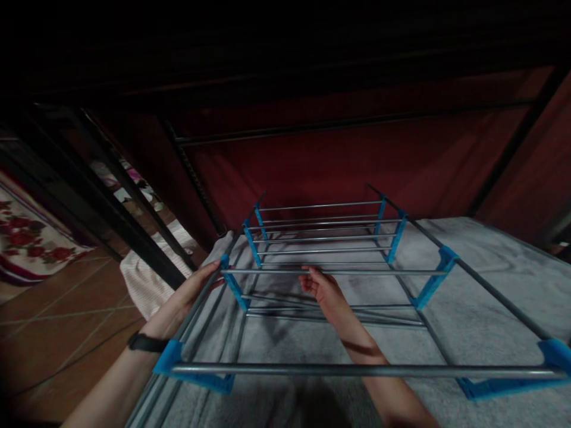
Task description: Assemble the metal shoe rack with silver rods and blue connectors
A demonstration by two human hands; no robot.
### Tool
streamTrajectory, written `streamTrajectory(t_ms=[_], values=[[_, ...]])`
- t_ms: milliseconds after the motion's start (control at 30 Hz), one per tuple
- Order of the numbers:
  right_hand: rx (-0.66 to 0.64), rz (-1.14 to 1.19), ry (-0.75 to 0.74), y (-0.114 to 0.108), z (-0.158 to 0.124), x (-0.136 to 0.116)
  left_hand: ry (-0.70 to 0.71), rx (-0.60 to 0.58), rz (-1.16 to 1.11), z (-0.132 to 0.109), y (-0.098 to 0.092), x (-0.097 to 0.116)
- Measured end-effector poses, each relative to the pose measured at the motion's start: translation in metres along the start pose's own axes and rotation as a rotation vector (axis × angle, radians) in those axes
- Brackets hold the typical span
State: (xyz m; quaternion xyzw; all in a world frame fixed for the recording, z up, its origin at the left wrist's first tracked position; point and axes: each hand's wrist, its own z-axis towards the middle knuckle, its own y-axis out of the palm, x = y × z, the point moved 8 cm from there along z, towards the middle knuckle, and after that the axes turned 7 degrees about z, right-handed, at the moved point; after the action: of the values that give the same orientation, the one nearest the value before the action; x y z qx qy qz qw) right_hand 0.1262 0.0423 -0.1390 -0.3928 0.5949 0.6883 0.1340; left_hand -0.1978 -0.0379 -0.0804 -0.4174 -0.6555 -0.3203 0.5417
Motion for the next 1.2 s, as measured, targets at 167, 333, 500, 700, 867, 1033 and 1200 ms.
streamTrajectory(t_ms=[167,333,500,700,867,1033,1200], values=[[0.0,-0.032,-0.034,0.001,-0.001,0.0,0.019,-0.042,0.015,0.008,0.009,-0.002],[0.062,-0.061,-0.111,-0.008,0.004,-0.022,0.03,-0.009,-0.049,0.01,0.007,-0.006],[0.077,-0.077,-0.091,-0.007,0.006,-0.028,0.067,0.005,-0.063,0.009,0.008,-0.002],[0.052,-0.071,-0.07,0.002,0.007,-0.018,0.053,0.023,-0.08,0.009,0.01,-0.002],[0.046,-0.071,-0.052,0.003,0.007,-0.02,0.089,0.016,-0.106,0.008,0.011,-0.001],[0.022,-0.089,-0.05,0.003,0.002,-0.021,0.086,0.009,-0.115,0.011,0.007,-0.006],[-0.035,-0.105,-0.087,0.009,0.0,-0.021,0.081,0.009,-0.097,0.014,0.005,-0.008]])
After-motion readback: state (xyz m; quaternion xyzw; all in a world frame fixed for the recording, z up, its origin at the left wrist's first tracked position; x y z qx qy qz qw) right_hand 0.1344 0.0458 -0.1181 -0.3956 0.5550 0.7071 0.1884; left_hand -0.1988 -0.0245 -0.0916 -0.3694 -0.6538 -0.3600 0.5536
